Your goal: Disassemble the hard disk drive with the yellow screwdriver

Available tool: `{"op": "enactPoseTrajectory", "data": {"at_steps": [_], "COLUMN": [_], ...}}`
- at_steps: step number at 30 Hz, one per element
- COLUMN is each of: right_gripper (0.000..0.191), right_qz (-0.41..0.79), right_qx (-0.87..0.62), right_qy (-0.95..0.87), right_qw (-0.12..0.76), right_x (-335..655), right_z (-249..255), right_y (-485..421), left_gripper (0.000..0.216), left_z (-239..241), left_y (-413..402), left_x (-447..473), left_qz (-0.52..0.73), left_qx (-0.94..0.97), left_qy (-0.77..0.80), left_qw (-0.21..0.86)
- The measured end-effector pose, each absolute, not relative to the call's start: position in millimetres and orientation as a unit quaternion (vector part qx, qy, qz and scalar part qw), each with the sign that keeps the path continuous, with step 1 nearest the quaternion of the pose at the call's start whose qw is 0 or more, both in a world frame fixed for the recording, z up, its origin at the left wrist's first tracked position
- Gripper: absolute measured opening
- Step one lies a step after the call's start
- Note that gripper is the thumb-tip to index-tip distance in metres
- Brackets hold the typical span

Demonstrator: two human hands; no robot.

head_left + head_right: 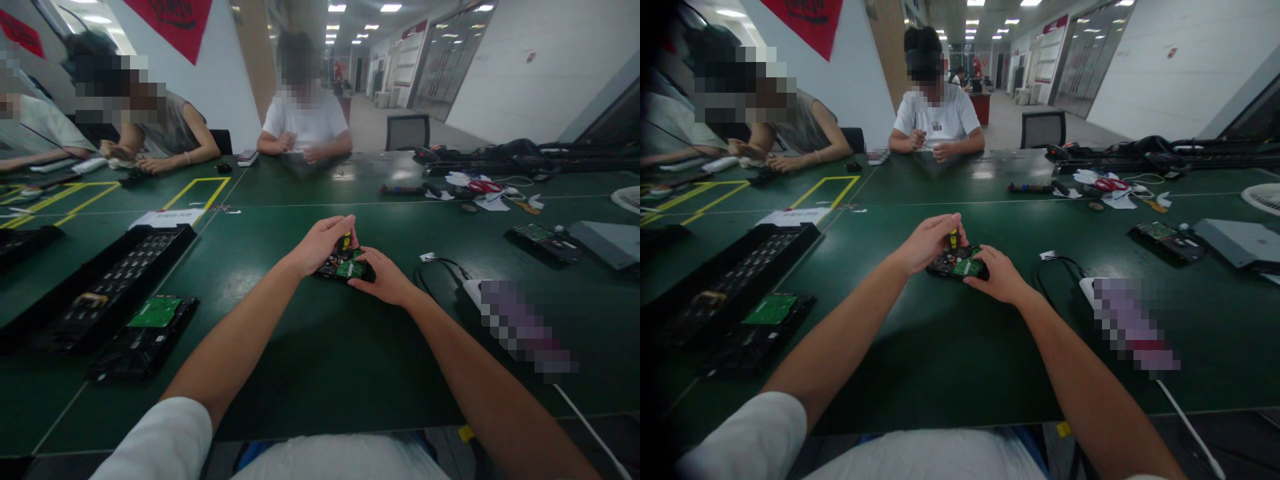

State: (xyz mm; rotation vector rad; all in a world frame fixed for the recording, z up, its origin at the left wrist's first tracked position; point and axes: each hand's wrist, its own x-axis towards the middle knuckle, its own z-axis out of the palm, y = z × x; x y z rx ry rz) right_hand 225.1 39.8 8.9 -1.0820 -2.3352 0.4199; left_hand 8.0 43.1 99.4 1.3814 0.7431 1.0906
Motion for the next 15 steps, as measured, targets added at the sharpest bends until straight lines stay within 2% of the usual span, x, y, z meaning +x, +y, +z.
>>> {"op": "enactPoseTrajectory", "data": {"at_steps": [10, 15], "right_gripper": [0.051, 0.050], "right_qz": [0.150, 0.150], "right_qx": [-0.412, -0.410], "right_qy": [-0.862, -0.862], "right_qw": [0.255, 0.258], "right_x": [225.5, 225.8], "right_z": [8.2, 7.9], "right_y": [39.0, 38.7], "left_gripper": [0.055, 0.049], "left_z": [100.8, 99.8], "left_y": [39.6, 37.8], "left_x": [12.0, 13.9], "left_qz": [0.474, 0.475], "left_qx": [0.574, 0.571], "left_qy": [0.298, 0.302], "left_qw": [0.597, 0.597]}}
